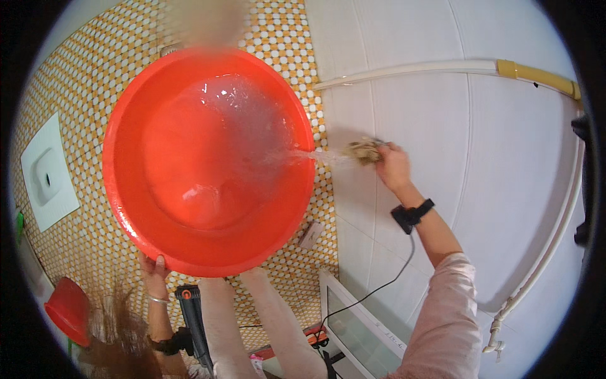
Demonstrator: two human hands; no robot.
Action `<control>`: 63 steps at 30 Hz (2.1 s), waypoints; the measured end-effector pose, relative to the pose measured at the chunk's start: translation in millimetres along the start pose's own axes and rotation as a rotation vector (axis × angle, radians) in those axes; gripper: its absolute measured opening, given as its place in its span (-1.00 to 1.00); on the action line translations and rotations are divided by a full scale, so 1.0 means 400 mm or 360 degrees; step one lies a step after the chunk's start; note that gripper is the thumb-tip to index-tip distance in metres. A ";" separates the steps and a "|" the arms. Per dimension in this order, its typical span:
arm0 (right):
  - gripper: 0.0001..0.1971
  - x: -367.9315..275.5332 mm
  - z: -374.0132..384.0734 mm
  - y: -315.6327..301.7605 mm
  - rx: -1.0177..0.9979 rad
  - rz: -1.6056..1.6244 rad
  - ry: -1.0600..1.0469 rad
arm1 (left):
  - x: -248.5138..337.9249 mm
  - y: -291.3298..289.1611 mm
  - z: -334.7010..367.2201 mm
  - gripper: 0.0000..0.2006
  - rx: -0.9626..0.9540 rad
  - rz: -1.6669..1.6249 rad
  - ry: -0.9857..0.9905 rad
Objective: The person pours liquid from a blue bottle into a red basin, then uses a cloth to wipe the sink, faucet, and surrounding countertop. They move a small wooden stool and a purple bag out of the bathroom, then return to wipe the shower wall and rinse the cloth in the basin.
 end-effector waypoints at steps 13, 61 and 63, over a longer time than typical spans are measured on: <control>-0.55 0.037 0.391 0.164 0.0573 -0.1498 -0.1002 | 0.008 0.003 -0.024 -0.40 0.0108 0.0177 -0.0112; -0.62 0.214 -0.071 -0.202 0.0473 -0.1046 -0.0813 | -0.005 0.030 -0.022 -0.36 0.0114 0.0025 -0.0067; -0.58 0.237 -0.283 -0.138 0.0052 -0.1056 -0.0680 | -0.007 0.030 -0.020 -0.36 0.0033 -0.0019 -0.0035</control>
Point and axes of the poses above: each hand's wrist, its own z-axis towards the middle knuckle, its own y-axis out of the palm, x = y × z, the point moved 1 cm from there along z, towards the middle knuckle, and after that the axes turned 6 degrees about x, right-handed, at the moved point
